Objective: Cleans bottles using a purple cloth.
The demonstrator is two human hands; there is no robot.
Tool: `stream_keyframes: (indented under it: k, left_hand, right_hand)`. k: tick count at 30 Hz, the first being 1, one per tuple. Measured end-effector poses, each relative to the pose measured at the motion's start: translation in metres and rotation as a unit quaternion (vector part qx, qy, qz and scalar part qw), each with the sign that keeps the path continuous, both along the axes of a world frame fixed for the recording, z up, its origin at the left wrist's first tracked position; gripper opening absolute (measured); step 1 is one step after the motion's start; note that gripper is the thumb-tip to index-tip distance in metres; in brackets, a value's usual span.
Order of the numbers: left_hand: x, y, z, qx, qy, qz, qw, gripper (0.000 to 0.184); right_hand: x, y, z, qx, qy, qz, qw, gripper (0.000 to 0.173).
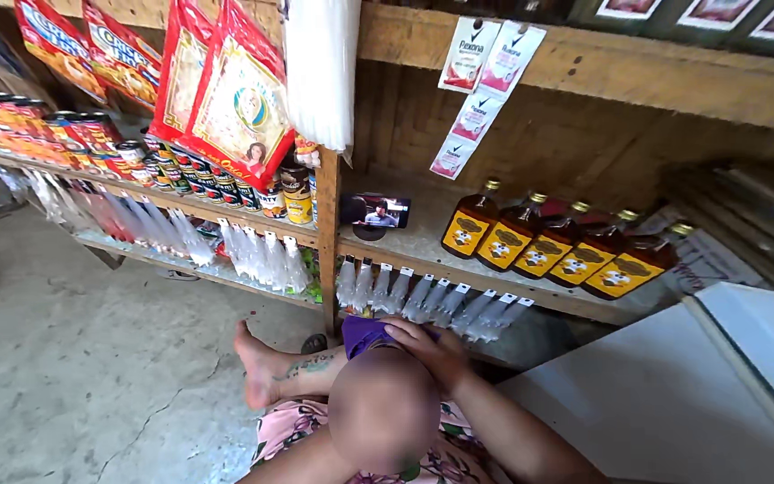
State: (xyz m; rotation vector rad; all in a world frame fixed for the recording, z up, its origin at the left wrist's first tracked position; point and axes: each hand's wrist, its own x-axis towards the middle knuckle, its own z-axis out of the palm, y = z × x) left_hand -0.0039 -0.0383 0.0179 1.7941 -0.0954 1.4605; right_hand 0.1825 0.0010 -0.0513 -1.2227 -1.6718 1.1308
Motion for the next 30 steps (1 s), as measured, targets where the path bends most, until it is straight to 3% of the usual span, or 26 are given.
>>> stream_keyframes:
  k: [3,7,13,15,23,30]
  left_hand:
    - [-0.003,-0.006,-0.003,0.023,0.013,0.003,1.0,0.047]
    - [-0.005,-0.021,-0.017,0.073,0.032,0.015,0.997,0.046]
    - [-0.002,-0.033,-0.024,0.114,0.045,0.024,0.992,0.045]
    - [-0.001,-0.034,-0.025,0.124,0.053,0.027,0.991,0.044]
    - [0.004,-0.039,-0.029,0.17,0.073,0.045,0.982,0.043]
    - [0.008,-0.042,-0.031,0.183,0.08,0.055,0.978,0.042]
  right_hand:
    - [-0.004,-0.001,0.008,-0.015,0.01,0.03,0.999,0.039]
    - [-0.006,-0.01,0.003,0.099,-0.003,0.081,0.992,0.04]
    - [-0.016,-0.047,0.042,0.261,-0.094,0.144,0.95,0.032]
    - [-0.016,-0.051,0.046,0.272,-0.112,0.151,0.944,0.03]
    - [-0.006,-0.028,0.026,0.158,-0.03,0.169,0.972,0.039]
    - [0.002,0.007,0.005,-0.035,-0.109,0.116,0.987,0.042]
